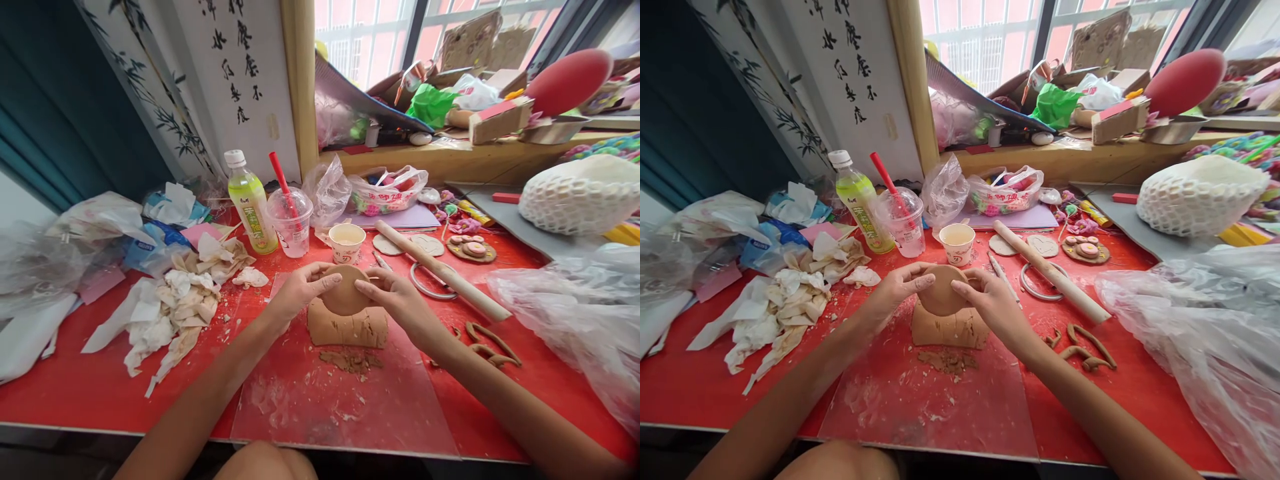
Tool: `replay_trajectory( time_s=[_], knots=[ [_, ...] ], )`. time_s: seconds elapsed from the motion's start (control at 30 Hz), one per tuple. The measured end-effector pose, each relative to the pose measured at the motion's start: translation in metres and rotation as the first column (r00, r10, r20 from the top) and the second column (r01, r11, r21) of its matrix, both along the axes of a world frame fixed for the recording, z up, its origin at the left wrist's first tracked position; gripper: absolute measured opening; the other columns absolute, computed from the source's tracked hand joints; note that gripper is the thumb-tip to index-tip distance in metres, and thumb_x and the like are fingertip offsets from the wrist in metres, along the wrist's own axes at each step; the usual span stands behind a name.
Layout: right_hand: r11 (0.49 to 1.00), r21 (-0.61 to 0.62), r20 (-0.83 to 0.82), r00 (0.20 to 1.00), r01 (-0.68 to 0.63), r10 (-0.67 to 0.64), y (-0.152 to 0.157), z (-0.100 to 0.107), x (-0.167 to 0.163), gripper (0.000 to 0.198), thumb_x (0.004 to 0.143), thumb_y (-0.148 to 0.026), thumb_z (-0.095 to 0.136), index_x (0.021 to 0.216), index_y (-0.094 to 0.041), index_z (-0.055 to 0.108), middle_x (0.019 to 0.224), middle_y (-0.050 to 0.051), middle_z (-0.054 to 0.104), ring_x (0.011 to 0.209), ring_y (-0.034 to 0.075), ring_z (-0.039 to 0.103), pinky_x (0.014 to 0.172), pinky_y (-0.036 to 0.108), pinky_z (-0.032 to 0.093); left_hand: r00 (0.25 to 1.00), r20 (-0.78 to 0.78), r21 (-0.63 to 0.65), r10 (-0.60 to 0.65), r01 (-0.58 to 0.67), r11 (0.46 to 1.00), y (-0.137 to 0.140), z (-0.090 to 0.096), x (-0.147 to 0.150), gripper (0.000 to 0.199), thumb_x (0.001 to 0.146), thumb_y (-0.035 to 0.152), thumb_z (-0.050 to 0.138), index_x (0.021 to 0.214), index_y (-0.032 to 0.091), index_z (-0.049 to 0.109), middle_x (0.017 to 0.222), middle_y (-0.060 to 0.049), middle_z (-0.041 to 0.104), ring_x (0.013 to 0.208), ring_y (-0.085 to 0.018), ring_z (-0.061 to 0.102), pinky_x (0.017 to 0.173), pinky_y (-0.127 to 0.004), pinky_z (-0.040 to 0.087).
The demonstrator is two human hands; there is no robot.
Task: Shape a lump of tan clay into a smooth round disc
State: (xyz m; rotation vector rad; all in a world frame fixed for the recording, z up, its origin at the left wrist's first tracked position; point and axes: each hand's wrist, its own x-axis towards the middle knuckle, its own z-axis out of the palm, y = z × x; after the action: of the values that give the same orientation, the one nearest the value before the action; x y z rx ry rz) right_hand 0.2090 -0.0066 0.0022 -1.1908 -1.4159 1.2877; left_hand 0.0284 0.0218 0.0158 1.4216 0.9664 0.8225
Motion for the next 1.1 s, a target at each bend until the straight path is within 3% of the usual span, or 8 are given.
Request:
replay_trajectory(
  time_s=[0.1,0.23,0.37,0.5,0.67,0.8,1.0,1.1],
  knots=[
    [0.988,0.115,0.052,0.992,0.104,-0.11,0.0,0.0,0.003,0.032,0.08,-0.045,0.058,0.095,-0.017,0.06,0.09,0.005,0.065,0.082,0.017,0.059,0.07,0.029,0.046,0.996,-0.085,0.007,-0.022,0.022,1.0,0.0,0.0,0.002,0.026,0.074,0.036,0.065,0.089,0.015,0.063,0.086,-0.002,0.065,0.08,-0.014,0.058,0.069,-0.025,0.043],
    [0.995,0.092,0.039,0.998,0.039,-0.043,0.0,0.002,0.003,0.036,0.08,-0.045,0.059,0.102,-0.017,0.059,0.1,0.007,0.065,0.089,0.018,0.06,0.075,0.031,0.048,0.997,-0.01,0.009,0.079,-0.079,0.997,-0.003,-0.006,0.004,0.021,0.071,0.034,0.067,0.076,0.015,0.058,0.074,0.001,0.06,0.072,-0.012,0.055,0.066,-0.024,0.042],
    [0.996,0.034,0.087,0.993,-0.078,0.074,0.001,0.004,0.003,0.032,0.081,-0.044,0.057,0.097,-0.016,0.061,0.099,0.007,0.065,0.092,0.02,0.06,0.083,0.035,0.048,0.988,0.068,0.012,0.139,-0.14,0.99,-0.004,-0.007,0.004,0.024,0.072,0.036,0.067,0.08,0.014,0.058,0.078,0.0,0.061,0.076,-0.013,0.057,0.069,-0.025,0.043],
    [0.995,0.081,0.175,0.984,-0.056,0.041,0.0,0.006,0.003,0.033,0.082,-0.047,0.053,0.084,-0.015,0.061,0.084,0.006,0.064,0.085,0.021,0.059,0.075,0.034,0.048,0.997,0.024,0.022,0.073,-0.073,0.997,-0.004,-0.004,0.003,0.027,0.073,0.035,0.067,0.088,0.014,0.06,0.084,-0.002,0.064,0.081,-0.015,0.058,0.071,-0.025,0.044],
    [0.995,0.102,0.139,0.99,-0.016,0.002,0.0,0.003,0.002,0.032,0.082,-0.047,0.055,0.09,-0.017,0.059,0.09,0.005,0.063,0.084,0.017,0.058,0.071,0.029,0.046,0.986,0.071,-0.008,0.153,-0.152,0.988,-0.003,-0.009,0.002,0.026,0.074,0.037,0.066,0.078,0.013,0.058,0.076,0.0,0.061,0.074,-0.012,0.056,0.069,-0.025,0.043],
    [0.994,0.107,0.197,0.98,-0.024,0.003,0.002,0.0,0.004,0.032,0.083,-0.047,0.052,0.078,-0.016,0.057,0.078,0.003,0.058,0.075,0.015,0.054,0.067,0.027,0.043,0.993,0.026,0.004,0.117,-0.117,0.993,0.0,-0.013,0.001,0.026,0.075,0.039,0.065,0.08,0.014,0.061,0.079,-0.001,0.062,0.076,-0.013,0.056,0.07,-0.025,0.042],
    [0.998,0.04,0.116,0.992,-0.049,0.044,-0.001,0.005,0.001,0.031,0.081,-0.047,0.055,0.083,-0.016,0.058,0.082,0.004,0.059,0.079,0.016,0.056,0.069,0.028,0.047,0.986,0.072,0.005,0.151,-0.151,0.988,0.002,-0.014,0.001,0.026,0.075,0.039,0.065,0.076,0.013,0.064,0.073,0.0,0.061,0.07,-0.012,0.054,0.066,-0.024,0.042],
    [0.998,-0.001,0.062,0.997,-0.056,0.056,-0.001,0.004,0.0,0.03,0.08,-0.044,0.058,0.092,-0.017,0.059,0.091,0.005,0.062,0.086,0.017,0.059,0.073,0.03,0.049,0.994,0.051,0.011,0.099,-0.1,0.995,0.003,-0.011,0.001,0.023,0.074,0.037,0.066,0.08,0.014,0.065,0.078,-0.001,0.064,0.075,-0.013,0.056,0.069,-0.024,0.042]
  ],
)
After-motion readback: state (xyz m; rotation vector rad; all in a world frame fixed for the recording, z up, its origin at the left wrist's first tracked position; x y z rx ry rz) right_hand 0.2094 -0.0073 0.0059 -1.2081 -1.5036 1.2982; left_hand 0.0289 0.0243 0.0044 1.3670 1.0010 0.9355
